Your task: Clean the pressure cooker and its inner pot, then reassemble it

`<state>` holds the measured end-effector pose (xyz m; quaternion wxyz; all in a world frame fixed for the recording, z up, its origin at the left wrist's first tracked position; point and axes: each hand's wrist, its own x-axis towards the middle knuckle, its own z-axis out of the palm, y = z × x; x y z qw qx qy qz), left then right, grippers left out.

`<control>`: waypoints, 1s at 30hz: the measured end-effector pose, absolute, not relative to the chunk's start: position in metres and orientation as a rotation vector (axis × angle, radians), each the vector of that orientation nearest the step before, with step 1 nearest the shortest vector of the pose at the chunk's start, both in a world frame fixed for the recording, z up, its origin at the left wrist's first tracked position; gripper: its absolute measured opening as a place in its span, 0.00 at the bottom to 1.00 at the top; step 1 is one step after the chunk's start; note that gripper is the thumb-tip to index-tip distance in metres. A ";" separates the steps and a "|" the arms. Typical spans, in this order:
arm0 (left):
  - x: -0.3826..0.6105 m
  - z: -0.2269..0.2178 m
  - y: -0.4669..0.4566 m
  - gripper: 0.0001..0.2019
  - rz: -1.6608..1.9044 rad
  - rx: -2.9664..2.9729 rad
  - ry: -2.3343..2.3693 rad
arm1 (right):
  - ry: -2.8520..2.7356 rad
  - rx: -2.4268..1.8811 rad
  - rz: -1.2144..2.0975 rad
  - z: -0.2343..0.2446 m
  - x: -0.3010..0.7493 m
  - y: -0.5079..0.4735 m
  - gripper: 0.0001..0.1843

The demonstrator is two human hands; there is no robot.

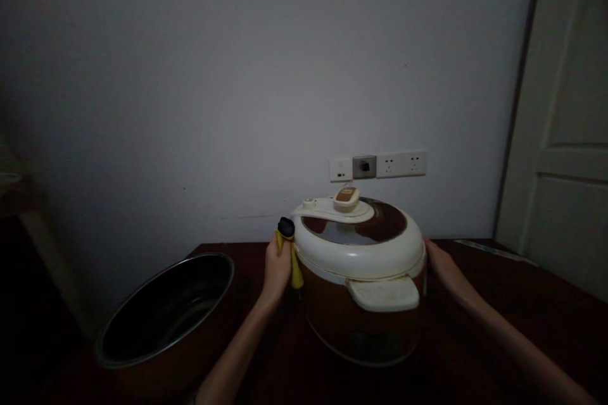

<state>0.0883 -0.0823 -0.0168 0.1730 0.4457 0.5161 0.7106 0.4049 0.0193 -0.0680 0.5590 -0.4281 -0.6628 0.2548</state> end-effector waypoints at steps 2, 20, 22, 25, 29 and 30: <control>0.085 -0.012 -0.081 0.06 2.033 1.263 1.500 | -1.570 -0.999 0.603 -0.069 0.406 0.020 0.21; 0.120 0.036 -0.077 0.15 1.957 1.932 1.300 | -1.519 -0.997 0.694 -0.063 0.403 0.016 0.23; 0.126 0.032 -0.083 0.17 1.818 2.174 1.327 | -1.521 -0.977 0.703 -0.065 0.401 0.018 0.26; 0.132 0.030 -0.098 0.21 1.645 2.543 1.337 | -1.506 -0.959 0.710 -0.068 0.399 0.021 0.30; 0.152 0.040 -0.114 0.20 1.328 2.970 1.304 | -1.489 -0.983 0.705 -0.070 0.396 0.020 0.31; 0.161 0.043 -0.117 0.20 1.212 3.061 1.303 | -1.491 -0.985 0.706 -0.071 0.396 0.020 0.31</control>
